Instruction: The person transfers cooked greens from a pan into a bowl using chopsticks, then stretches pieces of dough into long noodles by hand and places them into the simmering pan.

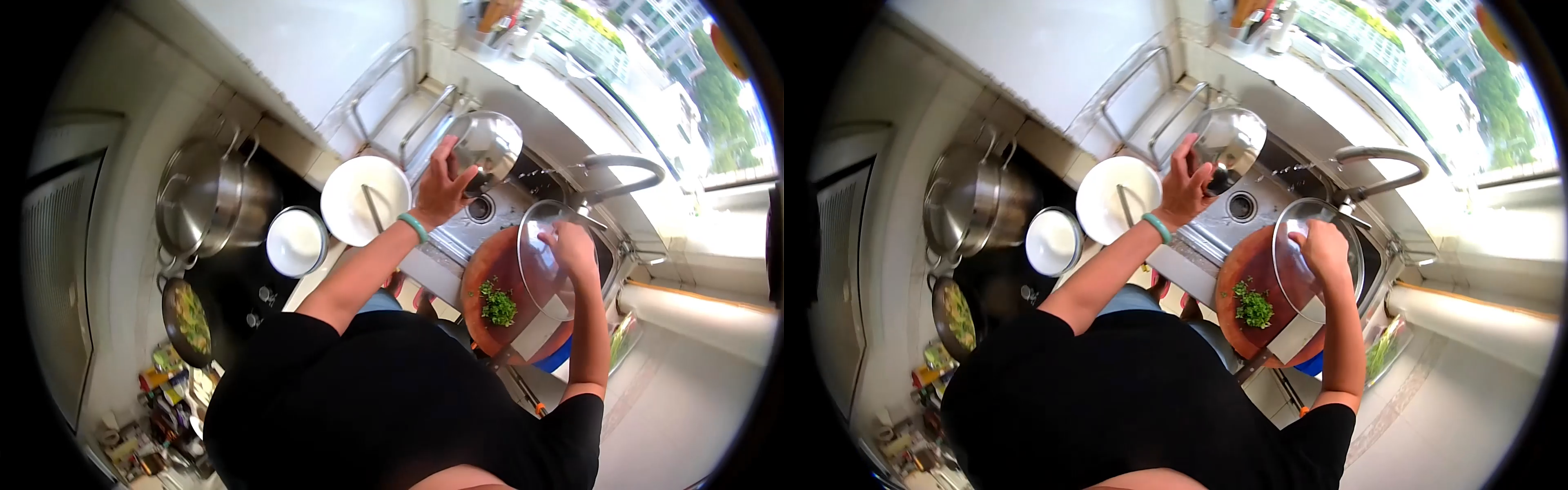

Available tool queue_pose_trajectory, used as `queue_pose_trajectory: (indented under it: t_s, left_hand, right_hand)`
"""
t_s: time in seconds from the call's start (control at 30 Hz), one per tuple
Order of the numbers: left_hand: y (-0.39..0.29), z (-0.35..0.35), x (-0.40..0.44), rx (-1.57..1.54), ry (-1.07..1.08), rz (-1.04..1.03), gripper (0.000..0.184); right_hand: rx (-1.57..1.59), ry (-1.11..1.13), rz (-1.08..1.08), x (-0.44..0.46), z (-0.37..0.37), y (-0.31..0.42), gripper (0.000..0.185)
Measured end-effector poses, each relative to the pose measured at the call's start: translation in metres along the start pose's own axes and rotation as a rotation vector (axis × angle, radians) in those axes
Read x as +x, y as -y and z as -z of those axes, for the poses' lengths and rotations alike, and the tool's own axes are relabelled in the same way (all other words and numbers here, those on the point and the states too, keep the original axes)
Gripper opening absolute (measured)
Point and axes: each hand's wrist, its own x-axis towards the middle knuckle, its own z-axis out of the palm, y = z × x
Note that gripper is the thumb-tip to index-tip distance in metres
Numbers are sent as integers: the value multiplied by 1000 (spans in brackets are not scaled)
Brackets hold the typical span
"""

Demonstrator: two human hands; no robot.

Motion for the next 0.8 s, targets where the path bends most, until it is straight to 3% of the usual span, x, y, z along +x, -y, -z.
queue_pose_trajectory:
  t_s: [0.07,0.17,0.3,0.33,0.37,0.4,0.47,0.53,0.57,0.63,0.67,0.7,0.8]
  left_hand:
    - [-10,13,-8,-54,15,127,81]
    - [-37,21,-8,-173,-146,508,83]
    - [-60,46,-7,-988,-327,1235,69]
    - [-70,53,-4,-1123,-487,1352,63]
    - [-79,65,-3,-1175,-513,1386,62]
    - [-87,80,-7,-1231,-532,1421,61]
    - [-101,114,-24,-1207,-487,1434,56]
    - [-103,138,-62,-1280,-543,1450,52]
    - [-110,157,-71,-1274,-585,1503,51]
    - [-126,205,-83,-1234,-618,1648,50]
    - [-134,229,-87,-1198,-611,1745,50]
    - [-139,251,-98,-1199,-586,1768,50]
    - [-155,306,-126,-1140,-582,1773,50]
  right_hand:
    - [117,39,124,-3,-4,17,41]
    - [169,58,289,-4,-5,37,39]
    - [189,146,371,4,-11,60,36]
    - [157,181,338,10,-14,61,35]
    - [52,143,487,17,-21,61,33]
    - [47,149,503,26,-37,65,33]
    - [196,-12,814,52,-76,79,29]
    - [647,-108,1145,58,-104,116,27]
    - [796,73,1065,83,-149,128,29]
    - [697,219,1065,81,-146,173,31]
    - [456,177,1141,52,-107,204,31]
    - [257,-15,1330,58,-120,218,28]
    - [55,-34,1358,69,-144,238,17]
